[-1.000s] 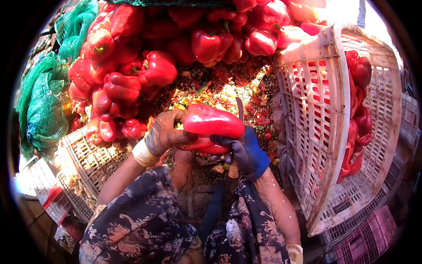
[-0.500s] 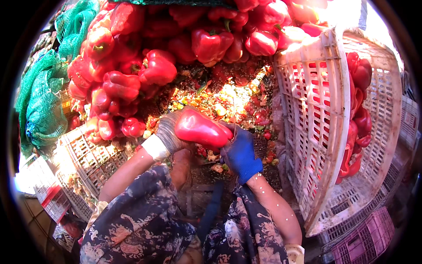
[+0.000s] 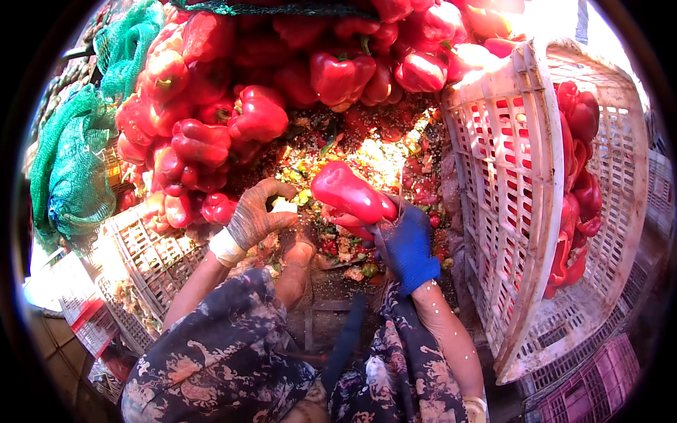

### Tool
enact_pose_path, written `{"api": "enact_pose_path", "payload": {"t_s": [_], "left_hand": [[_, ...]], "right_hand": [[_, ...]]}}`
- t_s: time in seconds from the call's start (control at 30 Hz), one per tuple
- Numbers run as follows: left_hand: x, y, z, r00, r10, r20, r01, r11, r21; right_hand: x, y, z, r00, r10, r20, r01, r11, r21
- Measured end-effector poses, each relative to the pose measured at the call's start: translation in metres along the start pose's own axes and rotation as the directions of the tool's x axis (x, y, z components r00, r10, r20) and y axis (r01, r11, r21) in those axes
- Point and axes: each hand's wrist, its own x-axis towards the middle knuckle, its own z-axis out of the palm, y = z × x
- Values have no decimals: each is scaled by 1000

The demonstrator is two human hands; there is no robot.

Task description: The person uses a curved blade to cut open red bell peppers one at a time, removes the core and seeds by hand, and places the cleaned pepper halves into a plastic crate.

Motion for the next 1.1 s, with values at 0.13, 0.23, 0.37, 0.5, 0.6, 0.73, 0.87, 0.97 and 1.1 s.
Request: {"api": "enact_pose_path", "payload": {"t_s": [0.13,0.23,0.37,0.5,0.6,0.73,0.87,0.97,1.1], "left_hand": [[4,3,9,985,104,136,-124,982,144],[-2,-7,18,989,85,123,-108,974,198],[-2,-4,16,993,46,106,-69,972,225],[1,18,31,965,264,4,-249,905,345],[0,24,38,864,501,-45,-437,793,425],[6,28,46,844,529,90,-505,728,464],[6,39,46,804,593,54,-559,720,412],[8,42,32,900,392,188,-435,810,394],[9,22,32,905,417,78,-421,859,290]], "right_hand": [[0,-2,-9,1000,16,-15,-16,1000,5],[0,-9,-7,999,48,9,-48,999,-8],[2,-2,-5,998,-56,-4,55,997,-52],[-4,-10,-12,994,-105,-19,95,955,-282],[2,-7,-1,993,-60,99,91,934,-347],[3,-4,6,971,58,231,0,970,-244],[-10,-17,1,961,163,226,-125,977,-171],[-7,-12,5,945,178,274,-116,966,-229],[4,0,8,956,-17,294,148,891,-428]]}}
